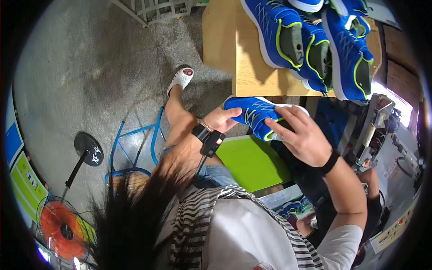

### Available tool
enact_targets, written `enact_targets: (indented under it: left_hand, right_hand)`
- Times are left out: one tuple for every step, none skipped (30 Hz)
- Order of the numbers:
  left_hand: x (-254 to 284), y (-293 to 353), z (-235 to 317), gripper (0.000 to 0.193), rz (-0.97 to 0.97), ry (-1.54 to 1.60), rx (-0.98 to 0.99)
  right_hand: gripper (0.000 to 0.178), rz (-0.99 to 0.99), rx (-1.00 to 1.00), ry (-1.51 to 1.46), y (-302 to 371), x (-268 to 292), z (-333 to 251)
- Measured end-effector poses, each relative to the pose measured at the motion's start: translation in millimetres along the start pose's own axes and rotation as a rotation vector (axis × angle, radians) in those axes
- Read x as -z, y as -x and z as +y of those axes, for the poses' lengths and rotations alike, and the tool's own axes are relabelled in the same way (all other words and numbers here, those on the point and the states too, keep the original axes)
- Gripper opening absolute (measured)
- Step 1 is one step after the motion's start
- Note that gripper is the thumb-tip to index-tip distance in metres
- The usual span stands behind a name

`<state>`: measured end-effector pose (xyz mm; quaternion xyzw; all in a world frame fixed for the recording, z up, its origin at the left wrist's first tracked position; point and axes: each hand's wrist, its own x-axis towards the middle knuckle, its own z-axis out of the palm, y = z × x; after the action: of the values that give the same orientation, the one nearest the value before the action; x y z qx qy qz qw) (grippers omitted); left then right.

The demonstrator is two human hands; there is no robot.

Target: Manually assemble and sort blue and neon green athletic shoes on a factory production line.

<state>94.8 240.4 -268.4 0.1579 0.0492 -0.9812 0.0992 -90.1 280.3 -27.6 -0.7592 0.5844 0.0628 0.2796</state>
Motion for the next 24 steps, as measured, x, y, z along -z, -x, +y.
enact_targets:
  left_hand:
    - [2,3,3,0.065,-0.009,-0.012,-0.006]
    - [4,7,6,0.064,-0.070,-0.081,-0.015]
    - [4,14,7,0.064,-0.123,-0.148,-0.015]
    - [-18,21,23,0.062,-0.163,-0.187,0.000]
    - [-26,34,27,0.062,-0.163,-0.203,-0.001]
    - [-34,44,34,0.063,-0.139,-0.291,-0.041]
    - [-47,50,41,0.064,-0.118,-0.378,-0.072]
    - [-62,57,43,0.058,-0.089,-0.417,-0.135]
    - [-77,58,53,0.058,-0.094,-0.449,-0.141]
    - [-90,53,60,0.057,0.083,-0.595,-0.239]
    - [-102,47,64,0.057,0.265,-0.737,-0.340]
    - [-116,34,71,0.057,0.398,-0.830,-0.330]
    - [-120,16,75,0.065,0.523,-1.018,-0.298]
    - [-130,4,83,0.066,0.566,-1.027,-0.247]
    - [-138,-1,89,0.068,0.617,-1.035,-0.200]
    - [-131,-4,93,0.069,0.587,-1.438,-0.437]
    - [-123,-5,97,0.070,0.524,-1.832,-0.684]
    - [-143,1,92,0.079,0.378,-1.969,-0.619]
    - [-155,4,86,0.096,0.356,-2.321,-0.460]
    - [-160,1,89,0.103,0.314,-2.571,-0.555]
    - [-166,0,94,0.111,0.276,-2.818,-0.669]
    - [-166,-5,95,0.115,0.217,-2.822,-0.731]
    - [-167,-13,95,0.109,0.154,-2.870,-0.584]
    - [-176,-18,93,0.107,0.135,-2.815,-0.436]
  right_hand:
    - [0.056,0.048,0.016,0.045,11,-10,-7]
    - [0.055,0.095,0.033,0.080,19,-12,-15]
    - [0.054,0.140,0.045,0.104,27,-15,-23]
    - [0.054,0.154,0.047,0.108,33,-14,-29]
    - [0.053,0.187,0.065,0.133,39,-14,-35]
    - [0.051,0.229,0.090,0.172,40,-11,-37]
    - [0.051,0.253,0.090,0.187,43,-12,-34]
    - [0.053,0.327,0.096,0.167,46,-15,-28]
    - [0.055,0.409,0.107,0.142,44,-22,-24]
    - [0.063,0.534,0.006,-0.020,40,-31,-20]
    - [0.076,0.708,-0.148,-0.202,39,-57,-4]
    - [0.085,0.781,-0.330,-0.318,29,-69,5]
    - [0.095,0.850,-0.514,-0.439,18,-80,13]
    - [0.104,0.932,-0.544,-0.416,5,-97,13]
    - [0.114,1.010,-0.571,-0.397,-6,-112,13]
    - [0.124,0.992,-0.592,-0.490,-12,-114,15]
    - [0.124,1.024,-0.586,-0.507,-17,-114,21]
    - [0.120,1.006,-0.601,-0.549,-14,-115,25]
    - [0.117,0.997,-0.602,-0.582,-14,-109,28]
    - [0.114,0.978,-0.612,-0.630,-12,-106,32]
    - [0.111,0.951,-0.598,-0.599,-16,-104,34]
    - [0.110,0.976,-0.604,-0.636,-19,-102,30]
    - [0.109,1.002,-0.608,-0.672,-23,-100,25]
    - [0.109,1.046,-0.616,-0.664,-21,-101,23]
